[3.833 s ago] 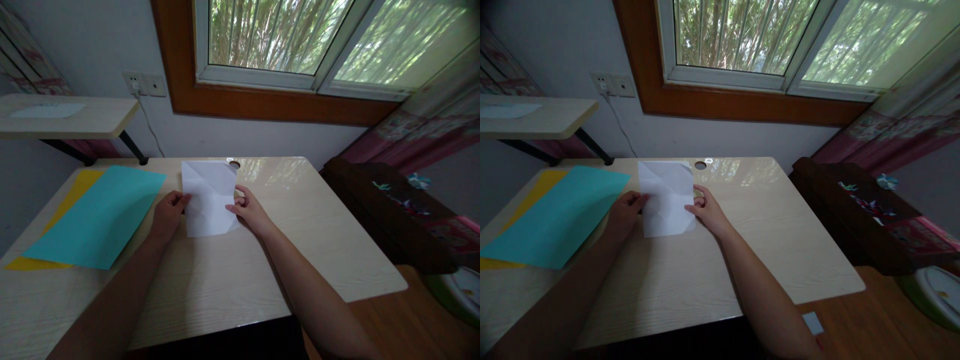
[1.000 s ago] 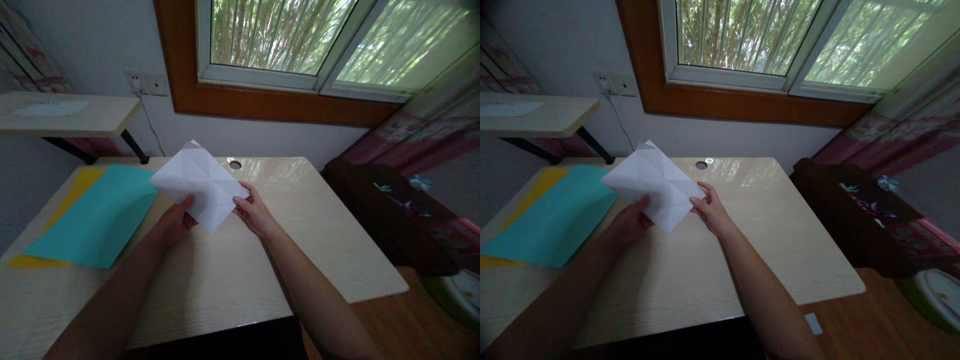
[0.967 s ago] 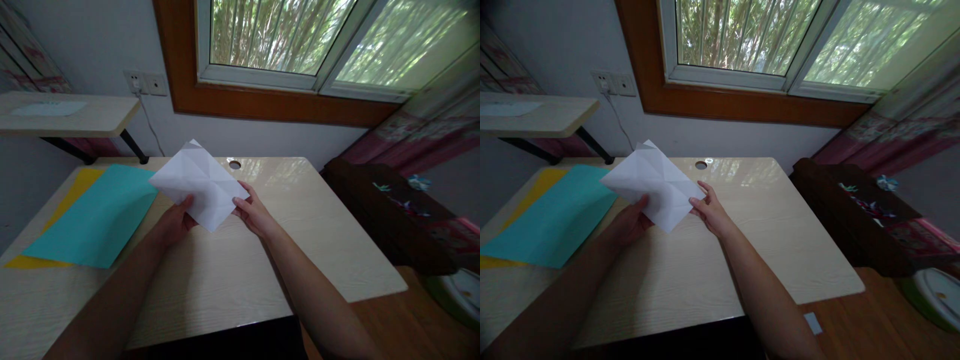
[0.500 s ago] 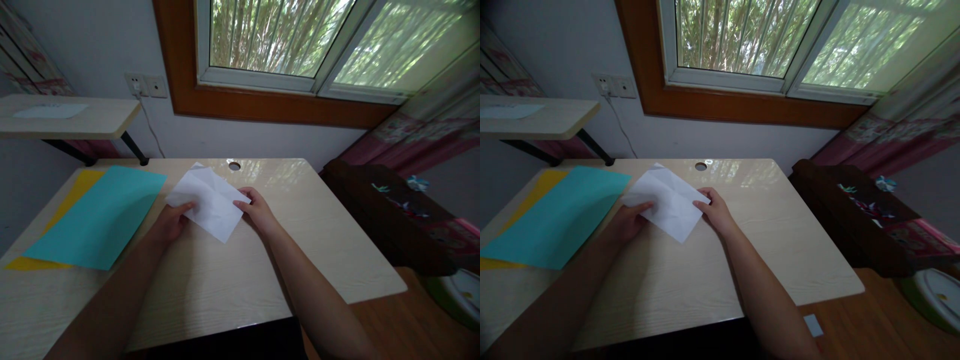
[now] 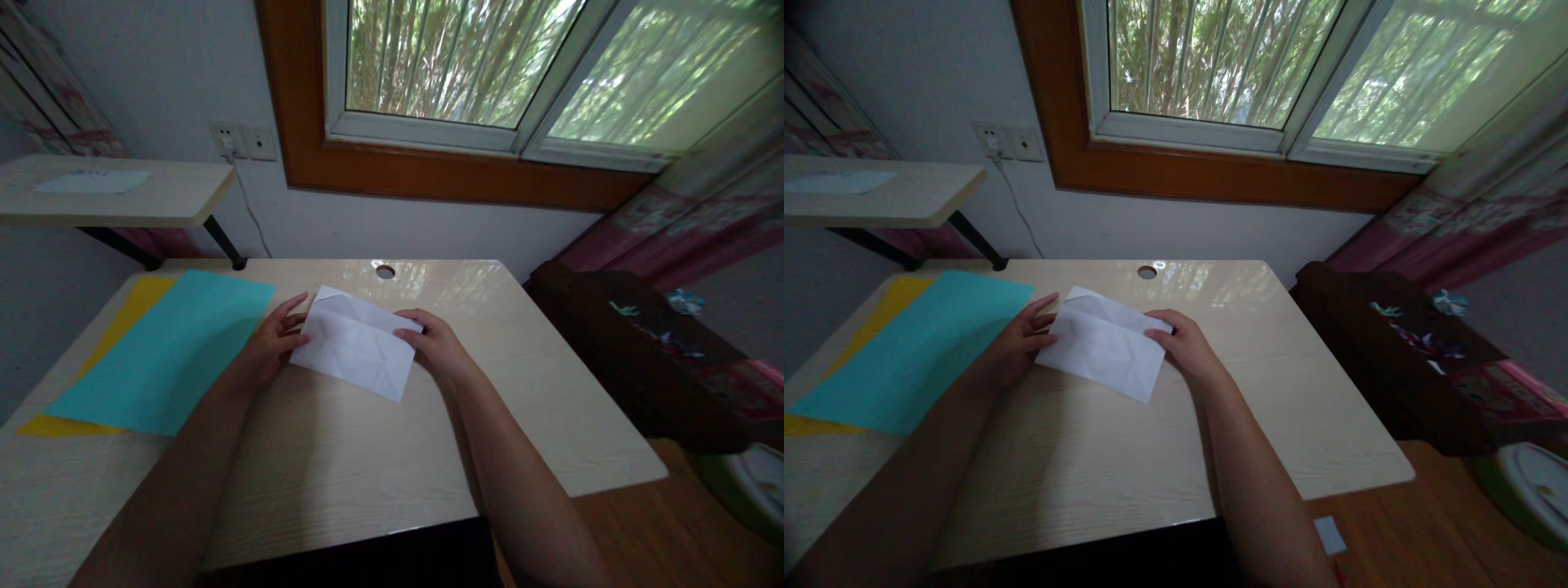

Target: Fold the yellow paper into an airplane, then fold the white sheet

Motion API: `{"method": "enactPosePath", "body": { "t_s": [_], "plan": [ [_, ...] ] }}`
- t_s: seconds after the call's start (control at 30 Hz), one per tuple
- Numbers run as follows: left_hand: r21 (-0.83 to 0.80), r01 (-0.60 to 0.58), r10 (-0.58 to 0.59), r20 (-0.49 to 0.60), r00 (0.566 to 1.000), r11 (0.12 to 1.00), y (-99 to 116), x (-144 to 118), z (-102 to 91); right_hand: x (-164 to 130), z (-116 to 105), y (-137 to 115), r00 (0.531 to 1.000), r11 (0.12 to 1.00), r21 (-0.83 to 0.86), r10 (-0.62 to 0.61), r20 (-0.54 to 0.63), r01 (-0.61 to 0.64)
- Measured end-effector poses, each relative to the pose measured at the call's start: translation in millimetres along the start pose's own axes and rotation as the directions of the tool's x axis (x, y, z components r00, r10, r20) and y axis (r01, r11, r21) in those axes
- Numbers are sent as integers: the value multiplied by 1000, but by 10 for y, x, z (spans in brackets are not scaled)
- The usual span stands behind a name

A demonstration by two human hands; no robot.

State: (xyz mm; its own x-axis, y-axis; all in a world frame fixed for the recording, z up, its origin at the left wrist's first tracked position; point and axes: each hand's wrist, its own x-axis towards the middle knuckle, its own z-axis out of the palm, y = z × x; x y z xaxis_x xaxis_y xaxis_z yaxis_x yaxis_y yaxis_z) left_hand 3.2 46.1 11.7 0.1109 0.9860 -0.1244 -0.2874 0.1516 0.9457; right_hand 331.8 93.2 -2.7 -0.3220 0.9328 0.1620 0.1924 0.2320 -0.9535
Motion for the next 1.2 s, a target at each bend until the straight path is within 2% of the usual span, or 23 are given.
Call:
{"method": "enactPosePath", "body": {
  "t_s": [0.13,0.23,0.33,0.43,0.6,0.77,0.97,1.2],
  "plan": [
    [121,17,-18,9,1000,993,-43,3,67,-8,3,-46,988,994,-68,-81,133,90],
    [267,-4,23,-68,997,964,-84,18,106,-15,43,-72,969,987,-99,-99,228,124],
    [453,-71,155,-152,976,889,-123,39,106,-21,78,-68,973,991,-90,-76,219,97],
    [537,-113,238,-168,957,836,-152,58,82,-22,101,-52,989,998,-48,-40,142,47],
    [571,-175,322,-166,932,802,-163,71,58,-6,119,-11,1000,1000,29,-9,-9,9],
    [558,-210,351,-157,923,803,-160,66,82,12,126,58,995,996,90,30,-91,-21],
    [368,-172,246,-162,956,913,-187,83,93,25,143,76,982,997,72,40,-184,-27],
    [270,-129,177,-162,971,954,-174,84,96,29,169,59,970,993,116,58,-237,-31]
  ]
}}
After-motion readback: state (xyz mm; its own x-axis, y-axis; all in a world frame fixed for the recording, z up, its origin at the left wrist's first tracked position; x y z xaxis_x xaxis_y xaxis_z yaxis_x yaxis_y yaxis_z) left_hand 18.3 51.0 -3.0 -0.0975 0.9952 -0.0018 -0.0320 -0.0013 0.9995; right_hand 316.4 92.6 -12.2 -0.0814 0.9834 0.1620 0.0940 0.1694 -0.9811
